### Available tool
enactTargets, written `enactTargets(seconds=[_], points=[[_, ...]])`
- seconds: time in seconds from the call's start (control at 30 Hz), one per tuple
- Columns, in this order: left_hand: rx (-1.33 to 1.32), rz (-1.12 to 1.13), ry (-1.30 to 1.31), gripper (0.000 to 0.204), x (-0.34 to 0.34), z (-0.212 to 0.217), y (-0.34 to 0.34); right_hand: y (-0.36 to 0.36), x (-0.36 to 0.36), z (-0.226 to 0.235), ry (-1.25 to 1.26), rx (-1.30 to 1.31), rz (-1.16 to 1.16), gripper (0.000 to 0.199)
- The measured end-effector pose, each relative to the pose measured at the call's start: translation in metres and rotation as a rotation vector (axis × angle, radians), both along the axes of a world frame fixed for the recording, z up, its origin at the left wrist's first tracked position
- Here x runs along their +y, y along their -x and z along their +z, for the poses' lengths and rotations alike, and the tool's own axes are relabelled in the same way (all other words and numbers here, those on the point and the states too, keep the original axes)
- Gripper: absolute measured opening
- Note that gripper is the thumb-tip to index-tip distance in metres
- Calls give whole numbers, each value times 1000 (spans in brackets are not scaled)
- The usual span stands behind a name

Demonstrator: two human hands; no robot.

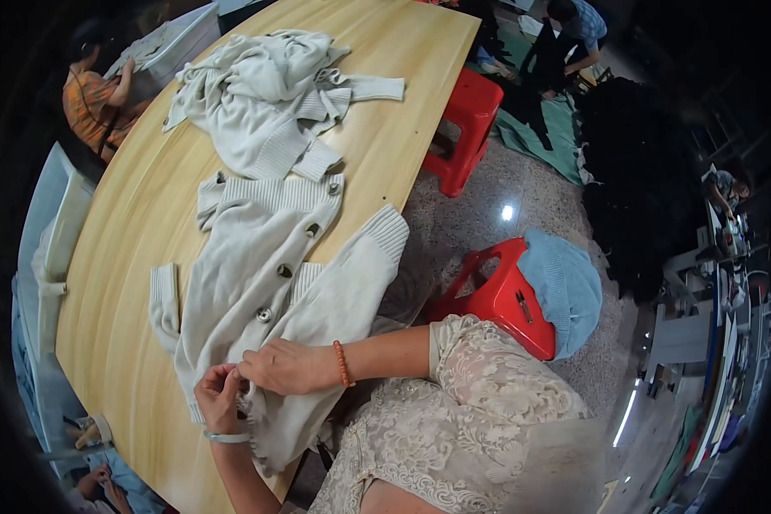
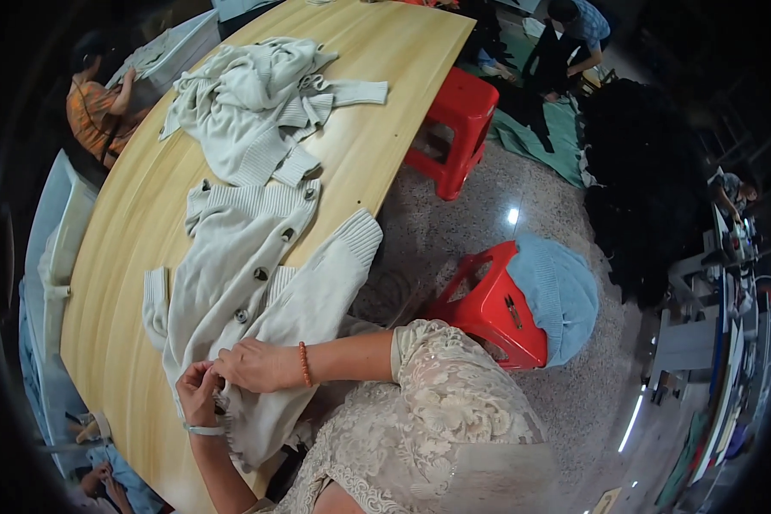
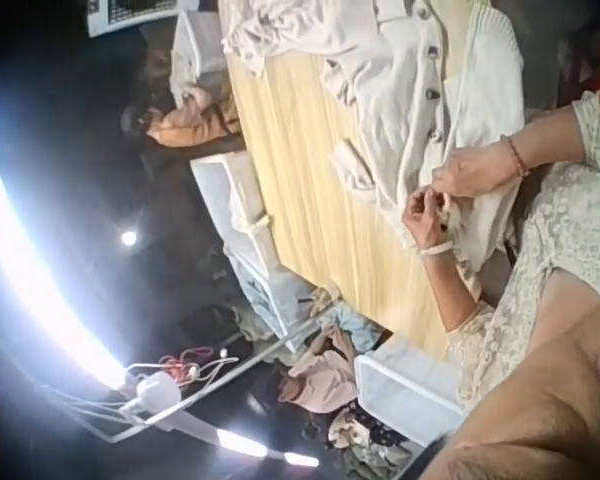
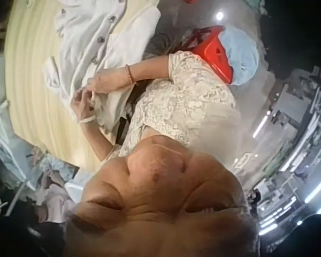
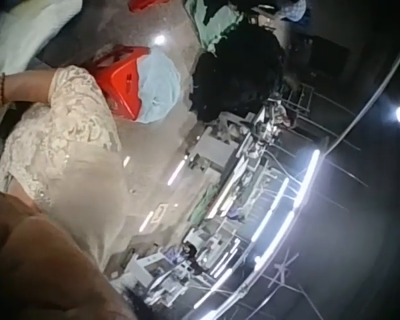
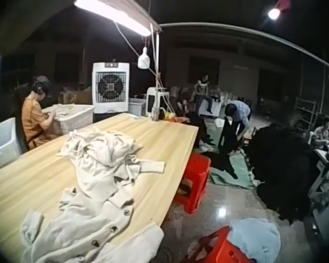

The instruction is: Buttoning a white knitted sweater on a workbench in a factory environment.

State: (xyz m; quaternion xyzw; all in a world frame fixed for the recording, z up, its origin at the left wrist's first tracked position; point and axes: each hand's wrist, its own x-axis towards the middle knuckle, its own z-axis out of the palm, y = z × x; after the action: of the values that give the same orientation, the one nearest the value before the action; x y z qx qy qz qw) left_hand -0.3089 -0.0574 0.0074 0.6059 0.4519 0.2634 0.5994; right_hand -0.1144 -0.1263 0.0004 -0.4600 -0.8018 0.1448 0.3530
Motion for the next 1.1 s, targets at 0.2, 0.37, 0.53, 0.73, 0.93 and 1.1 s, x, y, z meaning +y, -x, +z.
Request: enactTargets(seconds=[0.2,0.37,0.53,0.73,0.93,1.1], points=[[-52,-23,83,9,5,-4,4,6,-2,-3,-9,78,-100,14],[-15,-18,138,8,4,7,1,11,2,-14,-79,-90,-112,15],[-65,0,239,10,6,12,-1,12,5,-11,-52,-2,-67,17],[-137,7,320,11,6,11,0,9,4,-5,69,54,-44,17],[-196,26,357,12,5,10,-1,5,3,-5,-28,108,-43,15],[-185,22,348,11,6,6,2,7,7,-13,-95,45,-46,16]])
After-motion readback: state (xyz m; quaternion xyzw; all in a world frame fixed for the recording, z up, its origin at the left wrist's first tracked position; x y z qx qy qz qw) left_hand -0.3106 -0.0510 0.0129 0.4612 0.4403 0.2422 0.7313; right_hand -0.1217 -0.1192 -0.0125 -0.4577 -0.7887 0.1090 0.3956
